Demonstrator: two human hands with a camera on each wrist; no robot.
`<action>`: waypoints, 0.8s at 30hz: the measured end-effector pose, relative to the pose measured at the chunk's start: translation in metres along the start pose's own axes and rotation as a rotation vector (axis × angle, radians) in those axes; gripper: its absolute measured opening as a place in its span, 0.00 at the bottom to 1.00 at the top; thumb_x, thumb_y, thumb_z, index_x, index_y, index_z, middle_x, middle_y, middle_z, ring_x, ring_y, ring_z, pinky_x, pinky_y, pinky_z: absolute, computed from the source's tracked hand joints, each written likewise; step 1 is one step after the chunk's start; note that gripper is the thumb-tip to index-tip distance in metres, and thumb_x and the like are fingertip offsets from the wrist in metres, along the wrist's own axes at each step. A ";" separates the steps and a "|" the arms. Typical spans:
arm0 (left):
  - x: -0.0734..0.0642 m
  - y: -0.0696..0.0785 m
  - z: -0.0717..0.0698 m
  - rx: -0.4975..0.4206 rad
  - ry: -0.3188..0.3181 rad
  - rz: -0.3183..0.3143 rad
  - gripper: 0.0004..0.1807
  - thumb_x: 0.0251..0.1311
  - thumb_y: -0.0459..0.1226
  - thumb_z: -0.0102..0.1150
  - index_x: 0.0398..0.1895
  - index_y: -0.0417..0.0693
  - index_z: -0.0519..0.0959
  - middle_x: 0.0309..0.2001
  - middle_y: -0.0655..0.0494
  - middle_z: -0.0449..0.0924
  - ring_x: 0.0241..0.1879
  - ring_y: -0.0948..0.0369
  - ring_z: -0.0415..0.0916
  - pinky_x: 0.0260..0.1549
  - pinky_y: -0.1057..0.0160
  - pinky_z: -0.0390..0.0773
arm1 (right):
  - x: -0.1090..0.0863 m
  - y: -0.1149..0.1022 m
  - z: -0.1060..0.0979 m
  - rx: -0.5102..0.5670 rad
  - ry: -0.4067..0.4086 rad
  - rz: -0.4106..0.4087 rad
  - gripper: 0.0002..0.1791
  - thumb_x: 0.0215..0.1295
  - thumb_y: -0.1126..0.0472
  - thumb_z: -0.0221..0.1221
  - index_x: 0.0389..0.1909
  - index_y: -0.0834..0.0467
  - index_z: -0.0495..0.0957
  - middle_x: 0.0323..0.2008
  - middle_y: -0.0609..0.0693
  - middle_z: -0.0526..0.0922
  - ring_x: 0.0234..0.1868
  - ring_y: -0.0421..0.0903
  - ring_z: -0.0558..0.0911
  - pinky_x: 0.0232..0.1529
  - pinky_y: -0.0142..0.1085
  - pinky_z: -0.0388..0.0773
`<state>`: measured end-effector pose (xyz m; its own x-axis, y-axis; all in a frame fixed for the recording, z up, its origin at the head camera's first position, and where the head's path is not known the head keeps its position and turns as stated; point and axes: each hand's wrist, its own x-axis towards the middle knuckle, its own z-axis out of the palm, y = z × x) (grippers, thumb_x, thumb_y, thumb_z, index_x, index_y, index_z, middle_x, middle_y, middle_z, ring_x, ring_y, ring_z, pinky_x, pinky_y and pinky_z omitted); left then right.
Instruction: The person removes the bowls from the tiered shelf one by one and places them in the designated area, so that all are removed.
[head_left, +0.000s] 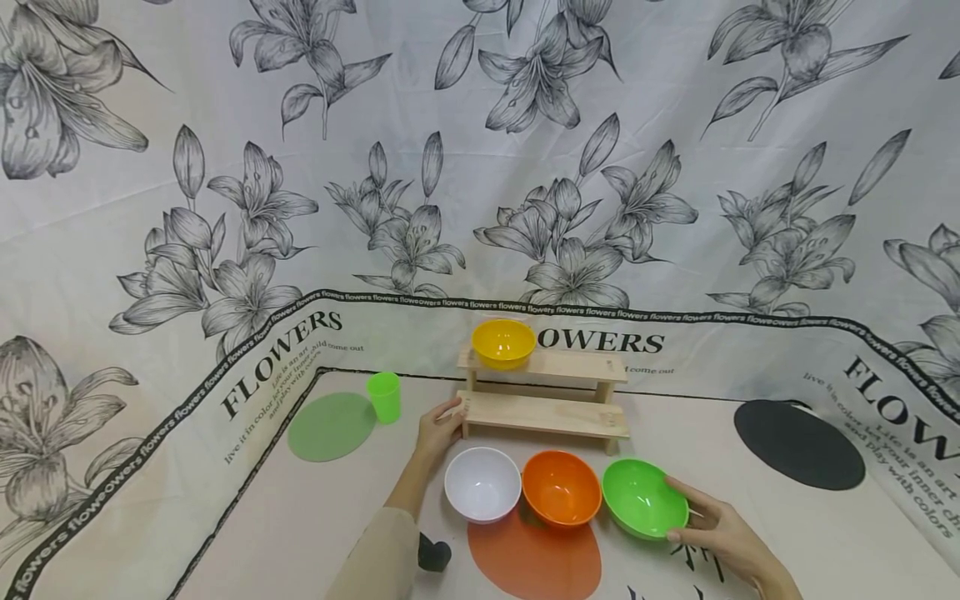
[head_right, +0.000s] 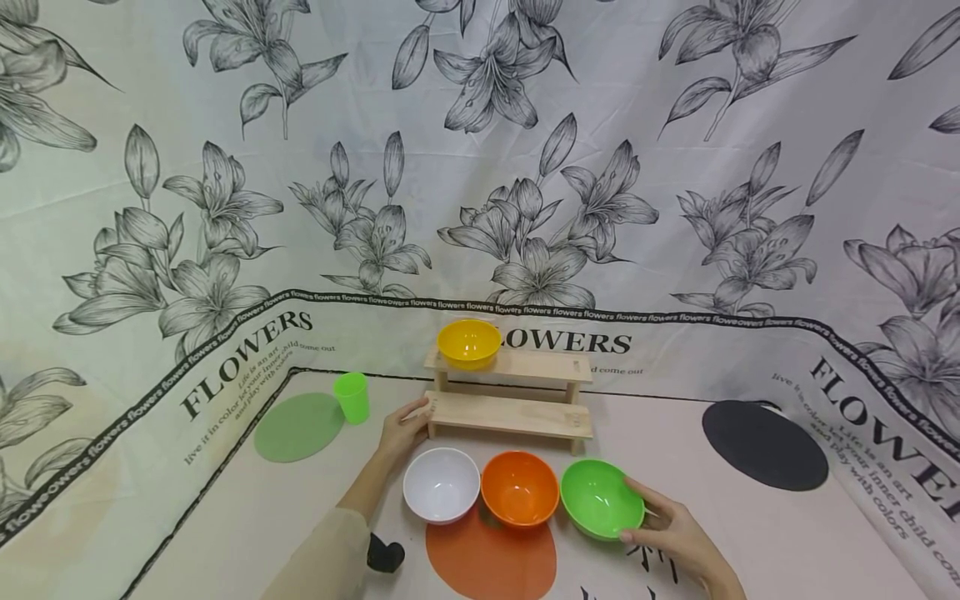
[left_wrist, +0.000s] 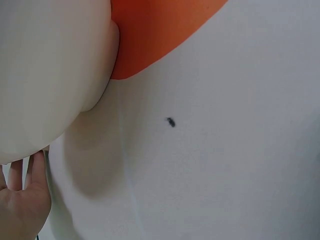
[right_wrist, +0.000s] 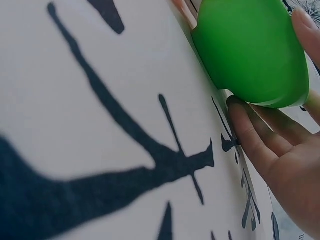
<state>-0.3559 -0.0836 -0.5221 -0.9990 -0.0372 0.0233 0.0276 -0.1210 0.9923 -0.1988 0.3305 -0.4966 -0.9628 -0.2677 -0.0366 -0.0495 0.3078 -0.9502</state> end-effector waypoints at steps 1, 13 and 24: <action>0.000 0.000 0.000 0.003 0.003 -0.001 0.21 0.60 0.30 0.58 0.57 0.34 0.73 0.51 0.33 0.76 0.45 0.53 0.80 0.42 0.59 0.83 | 0.000 0.000 0.000 0.006 0.000 0.006 0.42 0.58 0.67 0.62 0.70 0.68 0.50 0.70 0.66 0.49 0.61 0.63 0.69 0.51 0.31 0.78; 0.000 0.001 0.001 -0.001 0.009 0.002 0.21 0.60 0.30 0.58 0.57 0.34 0.73 0.51 0.32 0.76 0.46 0.51 0.80 0.43 0.58 0.82 | 0.004 -0.012 -0.010 0.016 0.101 -0.127 0.39 0.60 0.69 0.59 0.71 0.65 0.51 0.54 0.24 0.68 0.51 0.23 0.72 0.47 0.24 0.76; 0.000 0.001 0.001 0.008 0.001 0.004 0.21 0.60 0.31 0.58 0.57 0.34 0.73 0.52 0.31 0.75 0.49 0.47 0.78 0.44 0.56 0.81 | 0.047 -0.054 -0.017 -0.067 0.166 -0.306 0.37 0.63 0.66 0.59 0.71 0.60 0.53 0.64 0.53 0.69 0.55 0.27 0.73 0.50 0.20 0.73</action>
<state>-0.3563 -0.0832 -0.5213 -0.9989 -0.0389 0.0276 0.0318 -0.1131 0.9931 -0.2461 0.3167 -0.4421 -0.9304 -0.2065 0.3029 -0.3546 0.2968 -0.8867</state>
